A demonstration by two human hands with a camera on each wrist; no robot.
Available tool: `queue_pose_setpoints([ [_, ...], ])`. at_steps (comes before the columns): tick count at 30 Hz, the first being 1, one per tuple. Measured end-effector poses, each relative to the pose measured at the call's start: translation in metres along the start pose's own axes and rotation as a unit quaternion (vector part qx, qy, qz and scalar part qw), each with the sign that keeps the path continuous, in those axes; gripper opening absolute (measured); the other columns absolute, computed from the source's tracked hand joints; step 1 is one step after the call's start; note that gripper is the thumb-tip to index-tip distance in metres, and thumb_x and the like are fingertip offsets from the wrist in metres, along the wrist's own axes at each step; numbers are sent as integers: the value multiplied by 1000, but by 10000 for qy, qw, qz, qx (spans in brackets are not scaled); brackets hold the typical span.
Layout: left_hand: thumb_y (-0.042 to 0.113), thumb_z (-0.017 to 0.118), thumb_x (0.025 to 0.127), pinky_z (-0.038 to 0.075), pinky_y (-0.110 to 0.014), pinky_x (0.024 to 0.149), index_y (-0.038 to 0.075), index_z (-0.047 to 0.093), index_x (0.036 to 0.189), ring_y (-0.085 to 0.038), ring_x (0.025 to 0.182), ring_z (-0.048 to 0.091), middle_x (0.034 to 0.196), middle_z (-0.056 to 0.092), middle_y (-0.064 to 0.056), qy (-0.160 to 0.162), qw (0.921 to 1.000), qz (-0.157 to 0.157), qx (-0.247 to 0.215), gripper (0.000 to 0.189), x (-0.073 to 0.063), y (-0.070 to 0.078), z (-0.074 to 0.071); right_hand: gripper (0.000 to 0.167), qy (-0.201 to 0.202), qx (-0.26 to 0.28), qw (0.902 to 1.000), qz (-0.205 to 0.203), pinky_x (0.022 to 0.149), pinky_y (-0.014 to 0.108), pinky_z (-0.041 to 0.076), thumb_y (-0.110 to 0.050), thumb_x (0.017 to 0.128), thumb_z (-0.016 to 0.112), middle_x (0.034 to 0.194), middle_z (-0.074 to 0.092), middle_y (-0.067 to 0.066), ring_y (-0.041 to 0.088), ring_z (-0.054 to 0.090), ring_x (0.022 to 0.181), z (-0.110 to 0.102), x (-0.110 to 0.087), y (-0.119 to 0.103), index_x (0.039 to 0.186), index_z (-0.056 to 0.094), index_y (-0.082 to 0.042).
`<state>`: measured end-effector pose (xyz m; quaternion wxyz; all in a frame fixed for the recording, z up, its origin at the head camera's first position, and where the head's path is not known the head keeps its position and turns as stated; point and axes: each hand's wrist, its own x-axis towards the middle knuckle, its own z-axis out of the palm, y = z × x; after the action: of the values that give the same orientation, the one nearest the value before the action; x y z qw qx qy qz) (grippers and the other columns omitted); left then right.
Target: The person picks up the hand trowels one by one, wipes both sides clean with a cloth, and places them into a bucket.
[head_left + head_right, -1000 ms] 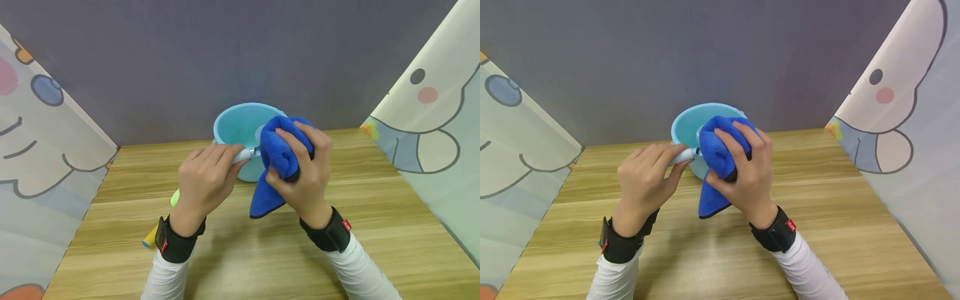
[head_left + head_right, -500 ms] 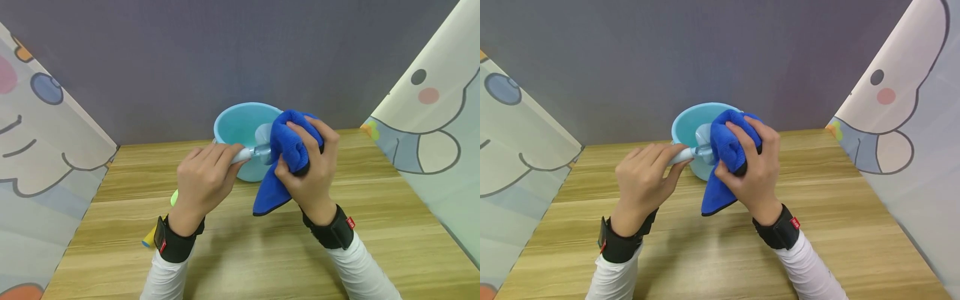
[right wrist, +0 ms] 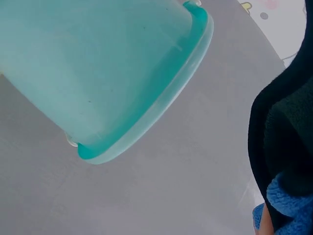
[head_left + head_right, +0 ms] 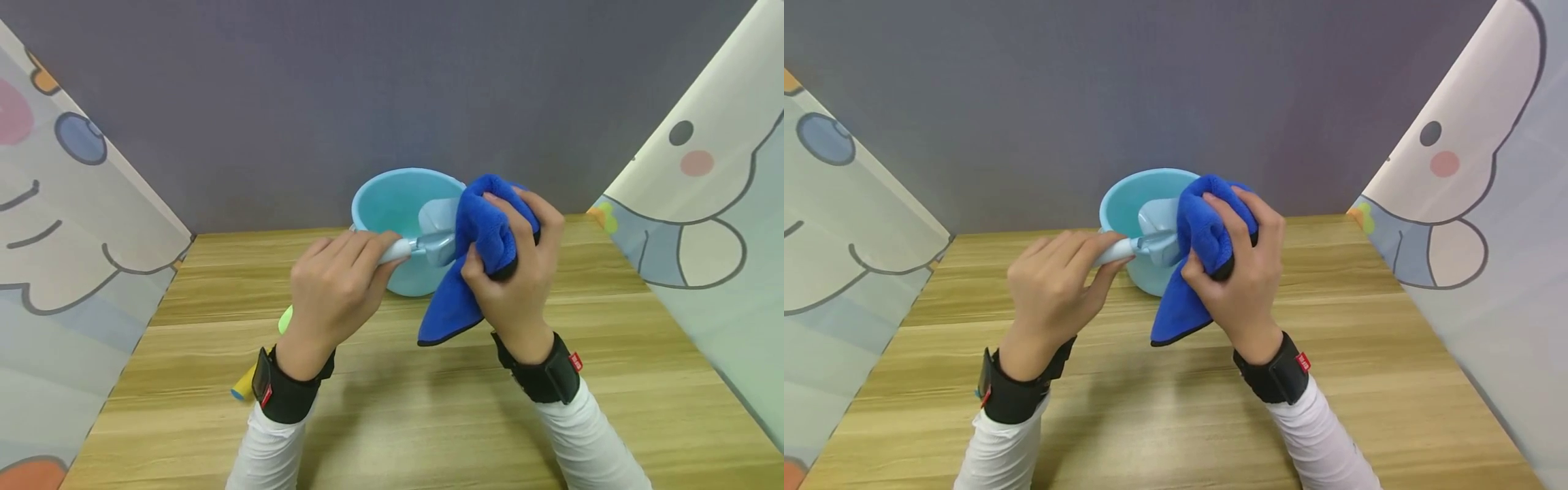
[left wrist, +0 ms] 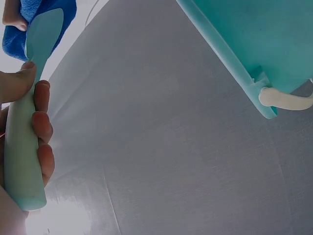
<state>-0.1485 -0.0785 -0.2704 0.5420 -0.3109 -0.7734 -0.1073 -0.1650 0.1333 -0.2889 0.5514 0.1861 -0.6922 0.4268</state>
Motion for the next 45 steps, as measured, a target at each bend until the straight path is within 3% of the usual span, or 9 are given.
queue_pose_setpoints([
  [6, 26, 73, 95, 43, -29, 53, 9, 74, 101, -19, 71, 71, 84, 76, -3, -44, 9999, -47, 90, 18, 0, -1, 0, 49, -235, -153, 9994, 208, 106, 46, 44, -30, 79, 62, 130, 56, 27, 38, 56, 123, -2, 0, 7, 120, 70, -4],
  [15, 26, 74, 94, 50, -31, 57, 10, 75, 101, -19, 71, 72, 82, 76, -4, 33, 9999, -79, 142, 18, 1, -1, 1, 53, -220, -329, 9984, 405, 105, 46, 45, -35, 79, 61, 129, 56, 27, 37, 57, 121, -4, 4, 11, 122, 70, -7],
  [24, 27, 72, 96, 46, -30, 54, 10, 74, 102, -18, 66, 68, 81, 75, -3, -22, 9999, -156, 58, 19, 1, -1, 1, 53, -272, -486, 9966, 610, 105, 47, 44, -37, 80, 61, 131, 55, 27, 36, 56, 123, -10, 5, 16, 124, 70, -9],
  [34, 26, 82, 88, 45, -28, 54, 10, 70, 106, -17, 66, 68, 83, 75, -2, -384, 9983, -425, -66, 27, 0, -2, -1, 53, -432, -720, 9941, 690, 106, 48, 44, -38, 82, 60, 132, 55, 25, 33, 56, 125, -11, 5, 18, 126, 70, -12],
  [40, 27, 80, 89, 44, -28, 53, 10, 70, 104, -18, 65, 67, 83, 75, -3, -514, 9976, -458, -66, 25, -1, -4, 1, 53, -562, -940, 9908, 800, 103, 49, 45, -42, 83, 59, 134, 55, 25, 33, 55, 126, -13, 5, 19, 127, 70, -13],
  [45, 28, 79, 90, 47, -30, 53, 9, 71, 105, -21, 69, 70, 87, 76, -6, -679, 9952, -694, -114, 25, -2, -7, 0, 54, -663, -1083, 9885, 816, 101, 50, 45, -43, 85, 58, 136, 55, 25, 33, 55, 126, -13, 7, 19, 129, 69, -13],
])
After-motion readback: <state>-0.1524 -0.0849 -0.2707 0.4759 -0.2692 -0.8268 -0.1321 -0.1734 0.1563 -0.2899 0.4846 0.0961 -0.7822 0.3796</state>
